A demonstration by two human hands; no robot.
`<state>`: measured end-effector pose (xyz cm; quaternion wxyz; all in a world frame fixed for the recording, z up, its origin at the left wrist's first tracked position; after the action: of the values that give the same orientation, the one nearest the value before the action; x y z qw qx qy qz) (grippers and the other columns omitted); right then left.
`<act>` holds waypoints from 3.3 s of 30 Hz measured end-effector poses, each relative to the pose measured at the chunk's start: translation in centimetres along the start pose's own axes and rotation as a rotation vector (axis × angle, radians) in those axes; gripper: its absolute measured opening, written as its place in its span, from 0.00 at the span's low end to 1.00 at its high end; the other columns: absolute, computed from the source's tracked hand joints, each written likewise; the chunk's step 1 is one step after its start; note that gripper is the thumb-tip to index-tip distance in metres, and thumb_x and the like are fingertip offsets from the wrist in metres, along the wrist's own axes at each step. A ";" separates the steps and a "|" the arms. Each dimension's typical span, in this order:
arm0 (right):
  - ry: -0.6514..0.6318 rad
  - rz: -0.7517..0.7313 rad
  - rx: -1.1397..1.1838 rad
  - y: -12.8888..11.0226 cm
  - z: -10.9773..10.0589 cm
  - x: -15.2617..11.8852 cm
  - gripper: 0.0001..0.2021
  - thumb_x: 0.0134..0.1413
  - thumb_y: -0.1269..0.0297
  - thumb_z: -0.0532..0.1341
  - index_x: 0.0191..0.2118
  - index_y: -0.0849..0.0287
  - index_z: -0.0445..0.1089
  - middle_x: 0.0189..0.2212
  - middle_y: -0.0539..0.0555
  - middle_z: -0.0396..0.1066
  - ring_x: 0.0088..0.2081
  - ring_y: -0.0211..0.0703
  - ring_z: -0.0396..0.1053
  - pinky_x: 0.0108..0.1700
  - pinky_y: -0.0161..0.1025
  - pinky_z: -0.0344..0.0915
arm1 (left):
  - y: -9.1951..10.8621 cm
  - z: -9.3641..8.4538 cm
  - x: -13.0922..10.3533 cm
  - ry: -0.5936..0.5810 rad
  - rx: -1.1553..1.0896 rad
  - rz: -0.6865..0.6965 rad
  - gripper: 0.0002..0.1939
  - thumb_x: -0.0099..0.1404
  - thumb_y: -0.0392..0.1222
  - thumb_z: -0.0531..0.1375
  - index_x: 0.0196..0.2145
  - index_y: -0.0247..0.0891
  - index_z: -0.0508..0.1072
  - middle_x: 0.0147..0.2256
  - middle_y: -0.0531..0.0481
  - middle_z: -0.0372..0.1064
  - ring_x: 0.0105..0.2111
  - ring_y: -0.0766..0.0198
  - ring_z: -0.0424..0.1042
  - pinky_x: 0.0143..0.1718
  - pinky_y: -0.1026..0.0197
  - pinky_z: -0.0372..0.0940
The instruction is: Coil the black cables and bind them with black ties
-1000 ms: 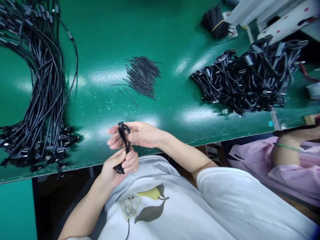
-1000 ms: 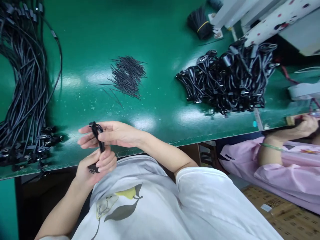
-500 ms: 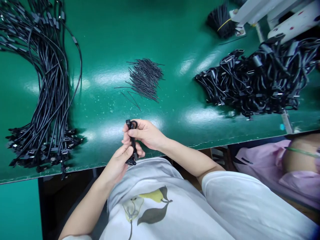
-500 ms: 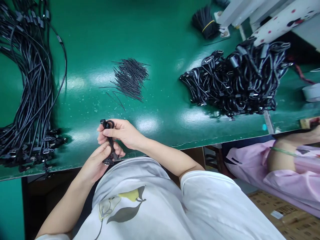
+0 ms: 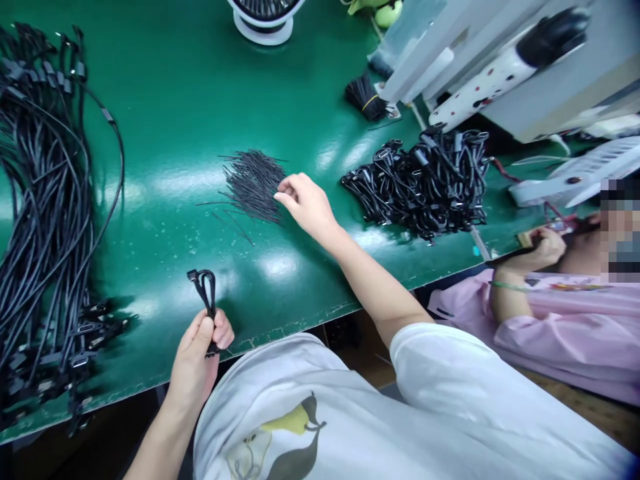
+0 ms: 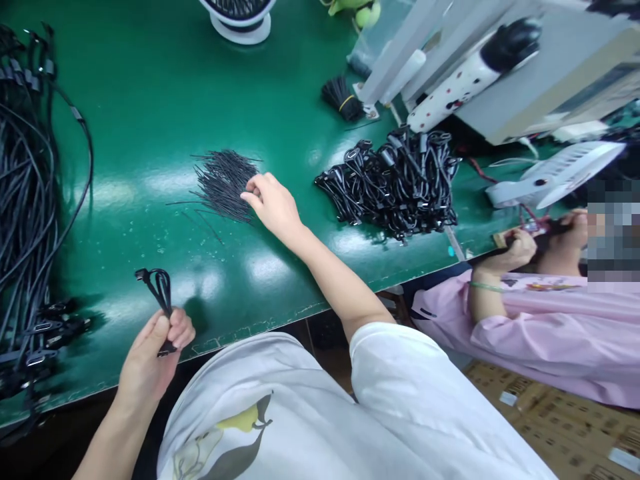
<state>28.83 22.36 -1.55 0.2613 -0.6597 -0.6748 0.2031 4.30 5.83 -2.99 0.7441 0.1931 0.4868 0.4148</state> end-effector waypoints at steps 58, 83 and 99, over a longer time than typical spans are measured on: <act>-0.109 -1.490 -0.434 -12.8 4.3 -12.8 0.12 0.68 0.72 0.47 0.37 0.63 0.67 0.37 0.56 0.70 0.38 0.41 0.65 0.38 0.40 0.55 | 1.0 0.0 1.9 -0.058 0.878 0.445 0.16 0.66 0.38 0.52 0.44 0.38 0.77 0.44 0.46 0.76 0.46 0.56 0.71 0.55 0.55 0.61; -0.249 -1.746 -0.863 -14.3 3.7 -13.6 0.14 0.59 0.79 0.49 0.30 0.63 0.68 0.24 0.52 0.61 0.26 0.40 0.60 0.28 0.40 0.46 | 0.2 -0.7 3.3 -0.217 0.452 -0.057 0.09 0.48 0.42 0.62 0.19 0.36 0.67 0.18 0.57 0.58 0.22 0.70 0.54 0.26 0.64 0.48; -0.332 -0.743 -0.427 -11.7 6.2 -10.5 0.11 0.61 0.72 0.49 0.35 0.62 0.68 0.29 0.56 0.70 0.26 0.40 0.62 0.27 0.40 0.45 | 0.6 0.8 4.2 0.099 -0.045 0.124 0.09 0.55 0.37 0.58 0.30 0.34 0.79 0.31 0.49 0.75 0.33 0.65 0.69 0.39 0.62 0.62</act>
<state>15.77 11.82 -0.01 0.0632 -0.3706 -0.9250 0.0549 5.53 9.62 -4.54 0.6961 0.1855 0.5007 0.4799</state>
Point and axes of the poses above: each hand's wrist, its own x-axis towards the middle knuckle, its own z-axis out of the palm, y = z × x, the point moved 5 cm from there along x, towards the middle knuckle
